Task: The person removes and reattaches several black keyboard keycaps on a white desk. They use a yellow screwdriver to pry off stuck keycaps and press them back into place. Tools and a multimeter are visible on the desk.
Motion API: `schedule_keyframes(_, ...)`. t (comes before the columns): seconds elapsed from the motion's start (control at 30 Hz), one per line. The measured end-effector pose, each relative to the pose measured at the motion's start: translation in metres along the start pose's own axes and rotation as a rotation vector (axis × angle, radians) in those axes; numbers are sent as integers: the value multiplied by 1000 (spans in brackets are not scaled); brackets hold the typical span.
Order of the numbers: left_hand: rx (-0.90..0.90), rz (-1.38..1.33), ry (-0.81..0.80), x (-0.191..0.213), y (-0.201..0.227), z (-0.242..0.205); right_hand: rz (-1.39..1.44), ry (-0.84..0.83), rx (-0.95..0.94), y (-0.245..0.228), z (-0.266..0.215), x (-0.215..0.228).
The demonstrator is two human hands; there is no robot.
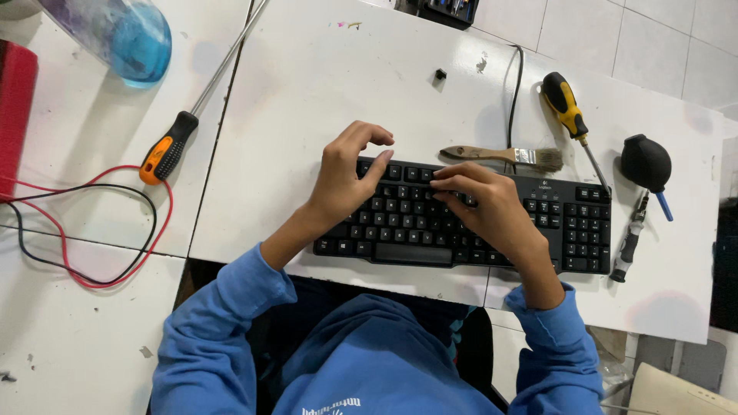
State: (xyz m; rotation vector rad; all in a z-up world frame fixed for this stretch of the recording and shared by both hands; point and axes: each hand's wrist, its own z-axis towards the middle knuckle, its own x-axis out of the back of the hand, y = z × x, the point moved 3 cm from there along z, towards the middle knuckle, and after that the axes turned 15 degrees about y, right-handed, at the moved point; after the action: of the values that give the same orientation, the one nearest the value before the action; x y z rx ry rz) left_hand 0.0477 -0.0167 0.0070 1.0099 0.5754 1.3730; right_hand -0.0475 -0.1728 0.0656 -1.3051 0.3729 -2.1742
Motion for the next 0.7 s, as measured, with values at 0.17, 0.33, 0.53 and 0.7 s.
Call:
schedule_keyframes(0.17,-29,8,-18,5,2,-2,31,-53,-39,7,-4,-11)
schedule_keyframes(0.33,-58,-13,-35,6,-1,-3,9,-13,-56,25,-14,-18)
schedule_keyframes(0.53,-72,17,-42,5,-3,-5,29,32,-38,22,-17,-13)
schedule_keyframes(0.7,-82,50,-55,2,-7,-6,61,63,-8,14,-13,-11)
